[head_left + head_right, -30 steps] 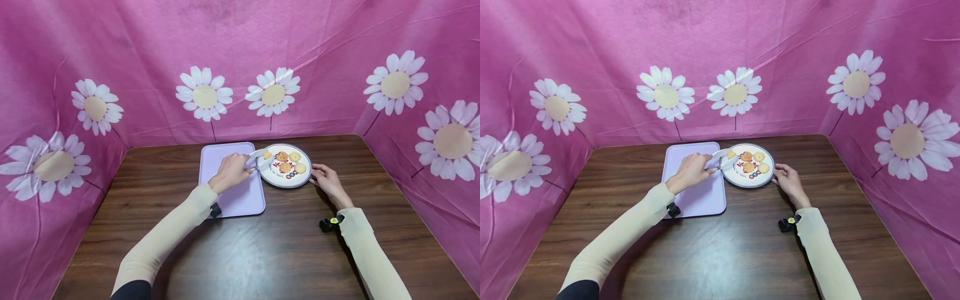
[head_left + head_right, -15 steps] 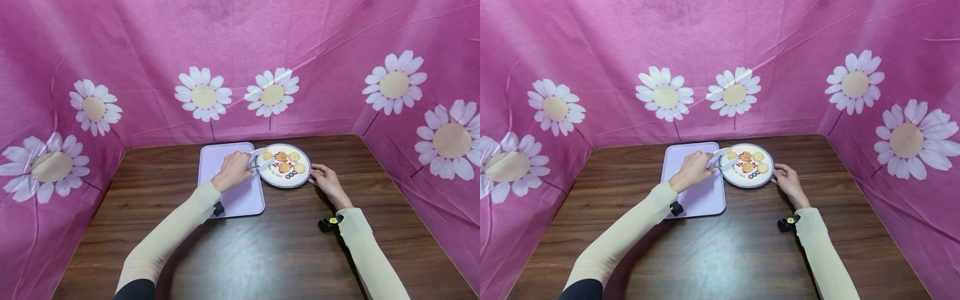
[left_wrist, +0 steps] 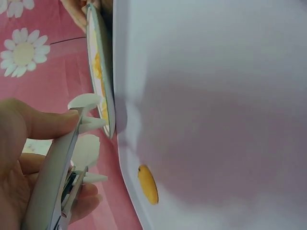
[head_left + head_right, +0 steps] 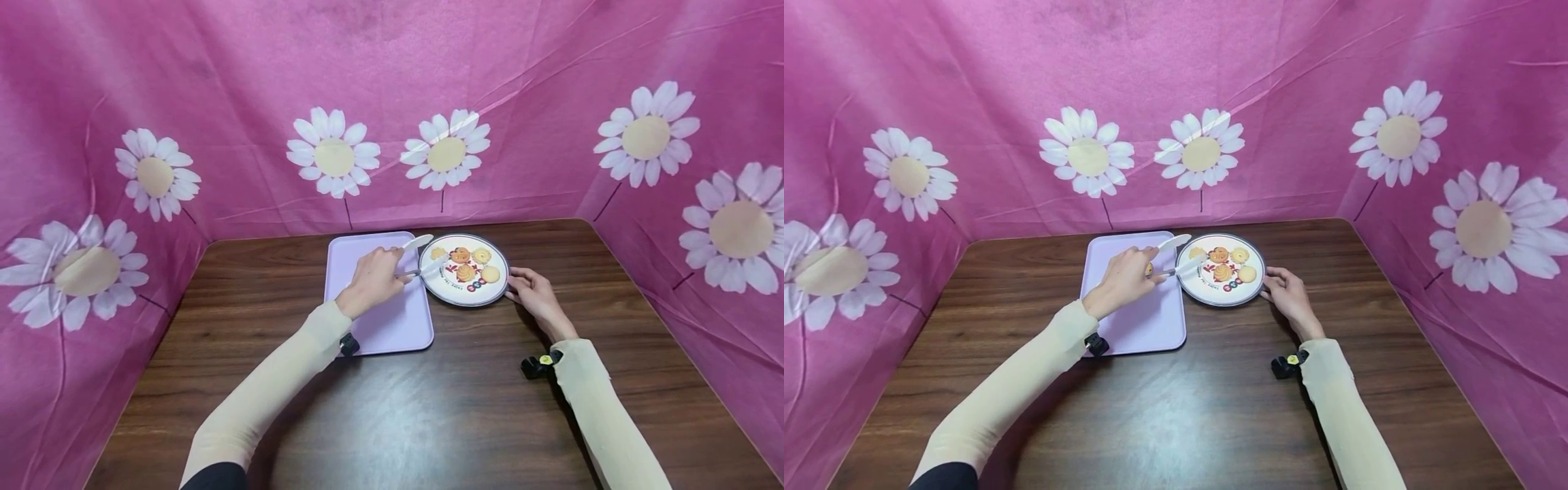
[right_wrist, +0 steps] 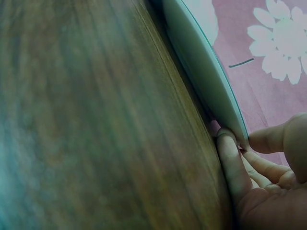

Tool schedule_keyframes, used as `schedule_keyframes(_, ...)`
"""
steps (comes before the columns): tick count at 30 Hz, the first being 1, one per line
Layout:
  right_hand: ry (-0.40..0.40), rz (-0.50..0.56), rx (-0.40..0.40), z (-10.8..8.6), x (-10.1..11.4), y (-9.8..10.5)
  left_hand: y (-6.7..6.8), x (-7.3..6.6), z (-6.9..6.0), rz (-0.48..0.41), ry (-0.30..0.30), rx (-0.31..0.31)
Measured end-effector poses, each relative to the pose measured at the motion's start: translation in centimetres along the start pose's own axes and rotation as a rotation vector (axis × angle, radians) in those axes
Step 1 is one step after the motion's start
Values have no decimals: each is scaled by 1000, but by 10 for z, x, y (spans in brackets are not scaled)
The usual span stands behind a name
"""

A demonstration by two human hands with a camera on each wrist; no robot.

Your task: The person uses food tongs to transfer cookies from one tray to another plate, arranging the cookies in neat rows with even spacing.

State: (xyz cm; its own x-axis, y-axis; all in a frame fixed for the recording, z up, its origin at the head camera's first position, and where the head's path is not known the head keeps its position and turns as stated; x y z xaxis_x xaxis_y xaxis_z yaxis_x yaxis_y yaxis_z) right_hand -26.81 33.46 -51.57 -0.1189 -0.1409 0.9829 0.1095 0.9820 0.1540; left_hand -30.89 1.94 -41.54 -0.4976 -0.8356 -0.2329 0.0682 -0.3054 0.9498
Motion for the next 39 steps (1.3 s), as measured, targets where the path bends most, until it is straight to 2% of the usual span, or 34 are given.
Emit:
schedule_keyframes(7, -14, -18, 6, 0, 1, 0, 15, 19, -14, -59, 19, -42)
schedule_keyframes(14, -15, -39, 10, 0, 1, 0, 25, 40, -27, -83, 44, -24)
schedule_keyframes(20, -22, -51, 8, 1, 1, -1, 26, 59, -38, -73, 93, 6)
schedule_keyframes(29, -32, -69, 10, 3, -3, 0, 24, 80, -55, -87, 157, 42)
schedule_keyframes(33, -36, -71, 20, 3, -5, 0, 23, 86, -61, -118, 185, 66)
schedule_keyframes(39, -25, -72, 17, 3, -4, 0, 18, 91, -64, -148, 191, 86)
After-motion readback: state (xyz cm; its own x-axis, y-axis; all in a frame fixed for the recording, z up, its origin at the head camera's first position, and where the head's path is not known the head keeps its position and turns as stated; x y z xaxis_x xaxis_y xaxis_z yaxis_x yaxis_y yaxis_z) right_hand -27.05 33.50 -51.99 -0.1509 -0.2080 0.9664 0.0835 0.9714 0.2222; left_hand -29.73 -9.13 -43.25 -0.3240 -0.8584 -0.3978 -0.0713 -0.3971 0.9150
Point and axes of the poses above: each hand's wrist, its own z-axis towards the middle knuckle, its own y-axis out of the back of the hand, x = y × z, the point moved 6 cm from there along z, towards the middle knuckle, and after that the axes turned 3 degrees about y, right-handed, at the moved point
